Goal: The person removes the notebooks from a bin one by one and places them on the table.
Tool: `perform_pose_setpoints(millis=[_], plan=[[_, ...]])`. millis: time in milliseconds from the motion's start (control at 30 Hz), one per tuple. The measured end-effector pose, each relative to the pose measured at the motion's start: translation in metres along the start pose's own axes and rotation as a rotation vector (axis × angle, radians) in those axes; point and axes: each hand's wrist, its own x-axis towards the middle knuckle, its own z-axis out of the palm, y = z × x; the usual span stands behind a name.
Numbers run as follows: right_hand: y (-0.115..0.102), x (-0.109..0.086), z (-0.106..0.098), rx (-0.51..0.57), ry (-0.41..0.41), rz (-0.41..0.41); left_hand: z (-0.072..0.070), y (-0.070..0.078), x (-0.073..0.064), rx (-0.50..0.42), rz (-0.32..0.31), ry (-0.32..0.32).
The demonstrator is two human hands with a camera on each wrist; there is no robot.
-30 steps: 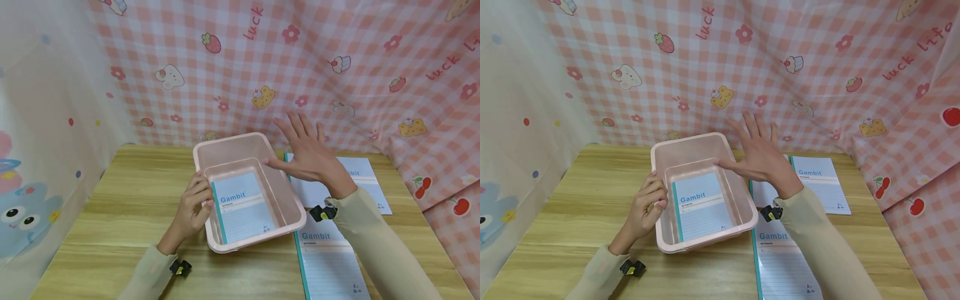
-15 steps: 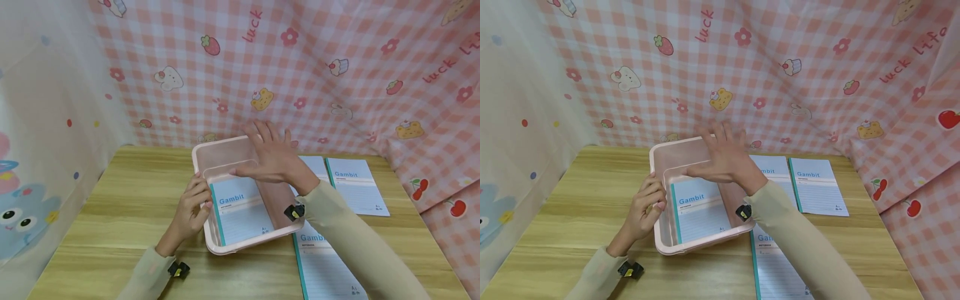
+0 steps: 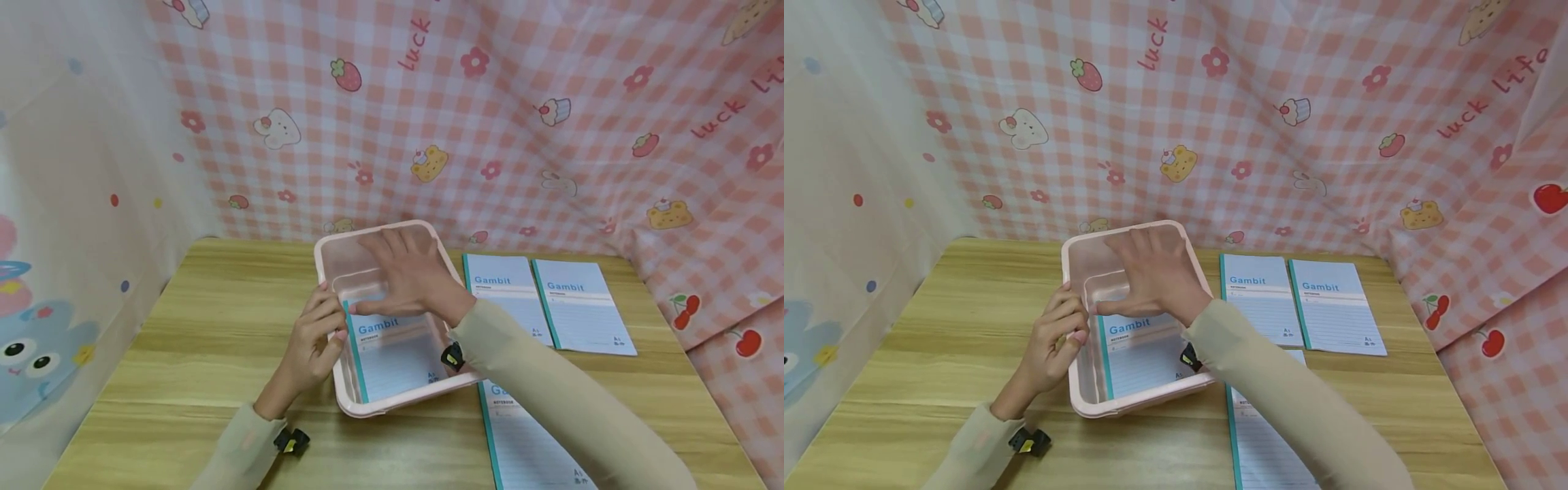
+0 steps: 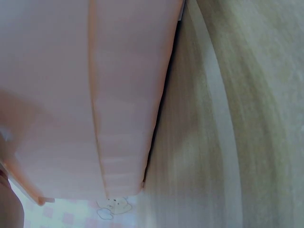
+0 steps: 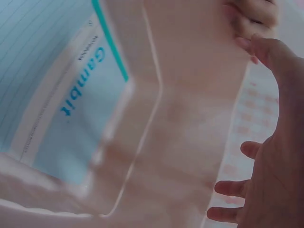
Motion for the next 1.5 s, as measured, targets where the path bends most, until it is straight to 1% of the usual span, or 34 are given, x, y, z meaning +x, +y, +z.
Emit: perform_pose_setpoints(millis=[100, 200, 467, 567, 767, 867, 933, 1067, 1200, 1300, 1500], plan=[[-0.002, 0.003, 0.005, -0.012, -0.007, -0.014, 0.000, 0.000, 0.000, 0.000, 0.000, 0.002], [-0.004, 0.007, 0.009, -0.022, -0.042, -0.003, 0.001, 0.000, -0.001, 0.001, 0.000, 0.001], [-0.007, 0.021, 0.022, -0.041, -0.185, 0.040, 0.001, 0.000, 0.000, 0.002, 0.001, 0.008], [-0.008, 0.026, 0.028, -0.068, -0.246, 0.072, 0.002, 0.000, 0.001, -0.004, 0.004, 0.007], [-0.012, 0.034, 0.043, -0.139, -0.335, 0.132, 0.003, 0.000, 0.002, -0.004, 0.009, 0.008], [-0.015, 0.036, 0.051, -0.173, -0.375, 0.134, 0.003, 0.000, 0.002, -0.004, 0.015, 0.011], [-0.017, 0.037, 0.055, -0.173, -0.397, 0.126, 0.003, -0.001, 0.002, -0.010, 0.029, 0.018], [-0.019, 0.037, 0.063, -0.086, -0.405, 0.100, 0.002, -0.002, 0.001, -0.016, 0.049, 0.031], [-0.018, 0.036, 0.069, 0.022, -0.400, 0.095, 0.002, -0.002, 0.000, -0.012, 0.044, 0.026], [-0.017, 0.034, 0.072, 0.024, -0.395, 0.084, 0.002, -0.001, 0.001, -0.007, 0.038, 0.024], [-0.016, 0.034, 0.079, -0.062, -0.404, 0.079, 0.002, -0.001, 0.001, -0.005, 0.034, 0.026]])
